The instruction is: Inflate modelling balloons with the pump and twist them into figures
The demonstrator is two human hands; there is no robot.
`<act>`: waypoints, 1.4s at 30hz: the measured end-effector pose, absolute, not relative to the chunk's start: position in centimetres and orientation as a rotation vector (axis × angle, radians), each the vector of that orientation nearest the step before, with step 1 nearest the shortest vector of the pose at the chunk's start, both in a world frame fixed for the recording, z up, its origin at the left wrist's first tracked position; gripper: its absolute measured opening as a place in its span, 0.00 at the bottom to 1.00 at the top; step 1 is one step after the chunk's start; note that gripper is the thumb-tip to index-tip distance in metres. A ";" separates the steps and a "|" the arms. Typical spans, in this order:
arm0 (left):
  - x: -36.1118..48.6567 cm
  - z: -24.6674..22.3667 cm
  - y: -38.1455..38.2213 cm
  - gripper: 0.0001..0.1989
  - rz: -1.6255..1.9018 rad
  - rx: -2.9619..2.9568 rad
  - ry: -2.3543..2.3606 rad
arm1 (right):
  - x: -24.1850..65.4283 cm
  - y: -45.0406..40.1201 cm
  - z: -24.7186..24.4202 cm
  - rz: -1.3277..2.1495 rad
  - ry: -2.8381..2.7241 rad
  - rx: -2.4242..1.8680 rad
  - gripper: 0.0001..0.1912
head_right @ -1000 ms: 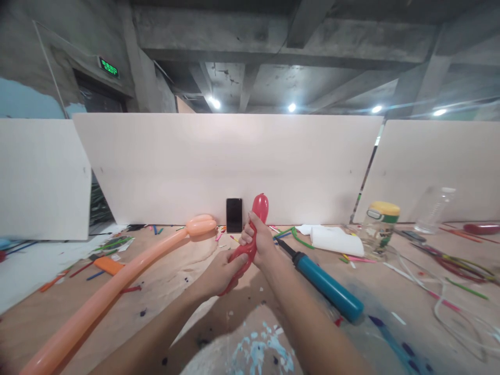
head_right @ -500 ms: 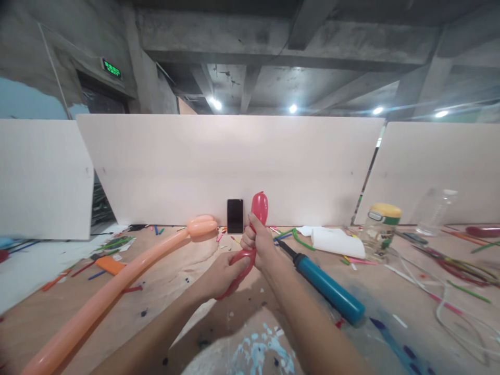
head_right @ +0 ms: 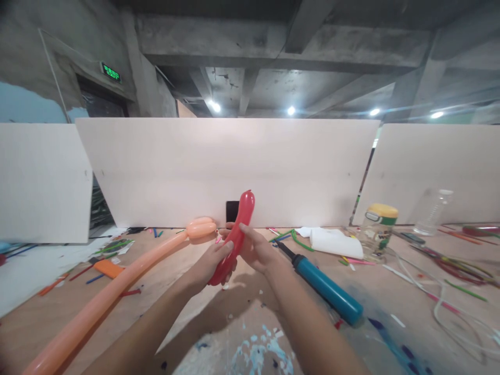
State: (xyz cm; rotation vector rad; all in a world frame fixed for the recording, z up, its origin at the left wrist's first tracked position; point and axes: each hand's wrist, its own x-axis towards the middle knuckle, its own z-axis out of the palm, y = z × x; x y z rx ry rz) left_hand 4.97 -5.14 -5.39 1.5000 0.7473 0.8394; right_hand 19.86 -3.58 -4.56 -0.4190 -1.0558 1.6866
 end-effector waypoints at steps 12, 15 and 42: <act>4.9 -4.6 -5.8 0.28 0.724 1.145 0.619 | 19.7 -4.0 -5.0 1.761 -1.287 -0.429 0.22; 5.0 -4.5 -5.9 0.25 0.787 1.215 0.637 | 19.5 -4.0 -5.0 1.746 -1.291 -0.436 0.22; 5.1 -5.2 -5.3 0.21 0.816 1.096 0.696 | 18.9 -3.8 -5.0 1.624 -1.129 -0.484 0.18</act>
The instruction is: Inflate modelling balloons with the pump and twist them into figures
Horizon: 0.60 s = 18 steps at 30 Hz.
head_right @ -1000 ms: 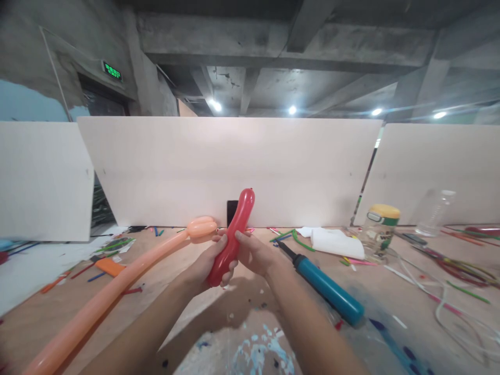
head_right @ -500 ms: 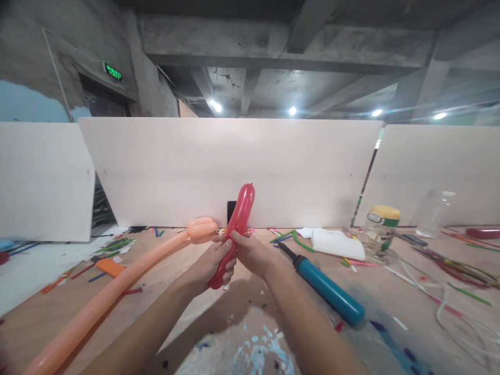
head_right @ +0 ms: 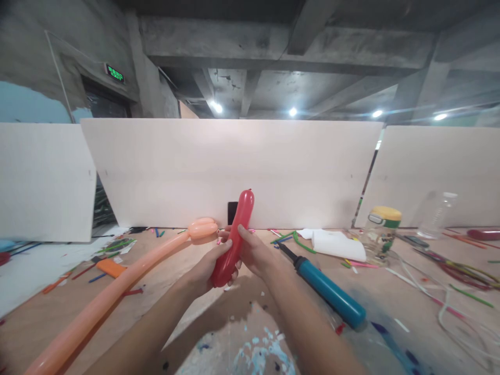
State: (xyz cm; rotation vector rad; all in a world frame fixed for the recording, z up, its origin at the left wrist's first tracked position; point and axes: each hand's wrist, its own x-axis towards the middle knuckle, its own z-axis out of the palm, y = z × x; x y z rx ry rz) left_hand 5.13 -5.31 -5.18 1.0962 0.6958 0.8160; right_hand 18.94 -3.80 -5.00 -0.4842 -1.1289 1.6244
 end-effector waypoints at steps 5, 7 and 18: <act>5.2 -5.0 -5.5 0.24 0.857 1.103 0.710 | 18.7 -3.6 -5.3 1.647 -1.165 -0.517 0.19; 5.3 -5.1 -5.4 0.26 0.866 1.141 0.739 | 18.6 -3.5 -5.3 1.656 -1.197 -0.504 0.20; 5.6 -4.7 -5.8 0.19 0.999 1.341 0.713 | 18.1 -4.1 -4.5 1.692 -1.273 -0.510 0.25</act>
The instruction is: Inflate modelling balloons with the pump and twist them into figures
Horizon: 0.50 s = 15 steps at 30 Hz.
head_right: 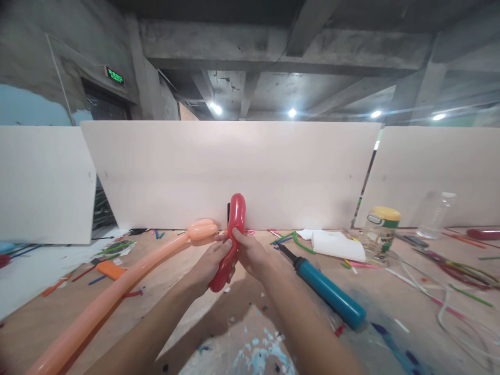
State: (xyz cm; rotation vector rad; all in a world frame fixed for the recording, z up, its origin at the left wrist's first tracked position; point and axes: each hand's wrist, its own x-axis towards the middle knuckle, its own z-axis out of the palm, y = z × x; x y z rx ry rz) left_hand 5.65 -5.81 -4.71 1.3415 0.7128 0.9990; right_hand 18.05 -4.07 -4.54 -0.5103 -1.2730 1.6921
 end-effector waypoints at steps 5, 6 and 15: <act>5.6 -4.7 -5.9 0.20 0.954 1.337 0.772 | 18.0 -3.9 -4.8 1.713 -1.335 -0.569 0.30; 5.6 -4.8 -5.8 0.21 0.943 1.325 0.782 | 18.0 -3.9 -4.9 1.715 -1.345 -0.566 0.30; 5.0 -4.2 -5.8 0.20 0.962 1.229 0.768 | 18.3 -4.2 -4.9 1.640 -1.198 -0.527 0.23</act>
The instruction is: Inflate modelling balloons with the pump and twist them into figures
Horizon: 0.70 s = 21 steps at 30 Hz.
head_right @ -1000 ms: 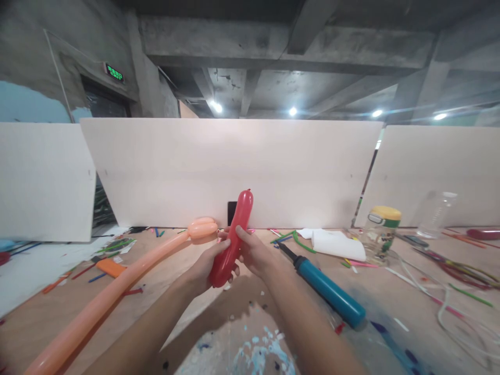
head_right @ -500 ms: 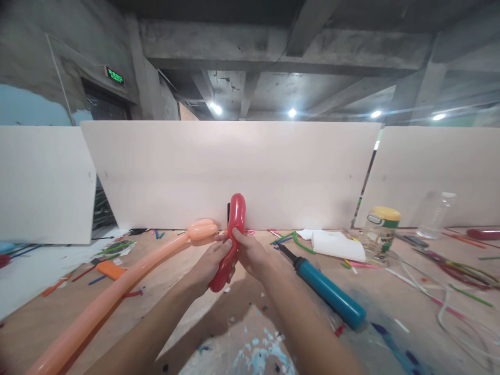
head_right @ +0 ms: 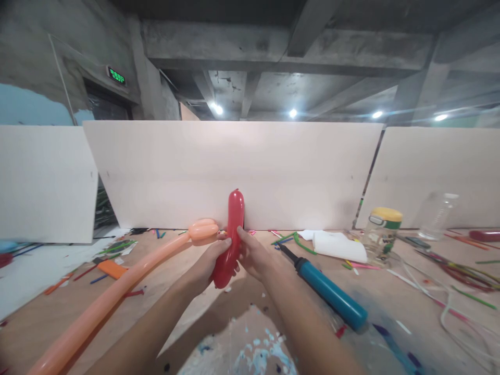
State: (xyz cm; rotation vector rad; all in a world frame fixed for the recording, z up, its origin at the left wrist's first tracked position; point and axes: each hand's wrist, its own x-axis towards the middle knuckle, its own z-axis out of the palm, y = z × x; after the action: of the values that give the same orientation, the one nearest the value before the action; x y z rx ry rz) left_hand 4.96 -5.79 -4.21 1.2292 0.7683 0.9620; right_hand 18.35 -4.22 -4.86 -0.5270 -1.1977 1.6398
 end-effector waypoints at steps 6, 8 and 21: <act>4.5 -4.3 -5.2 0.17 0.973 1.358 0.688 | 18.4 -3.6 -5.2 1.623 -1.225 -0.476 0.20; 4.6 -4.3 -5.3 0.19 0.983 1.375 0.739 | 18.4 -3.6 -5.3 1.616 -1.260 -0.458 0.21; 4.9 -3.7 -5.9 0.18 1.076 1.509 0.790 | 18.3 -3.4 -5.2 1.575 -1.247 -0.408 0.14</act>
State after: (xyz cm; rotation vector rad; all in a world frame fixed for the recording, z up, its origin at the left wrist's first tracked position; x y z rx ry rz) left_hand 4.91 -5.87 -3.73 1.5094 0.7905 1.0765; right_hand 18.28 -3.42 -5.19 -0.4077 -1.2472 1.5746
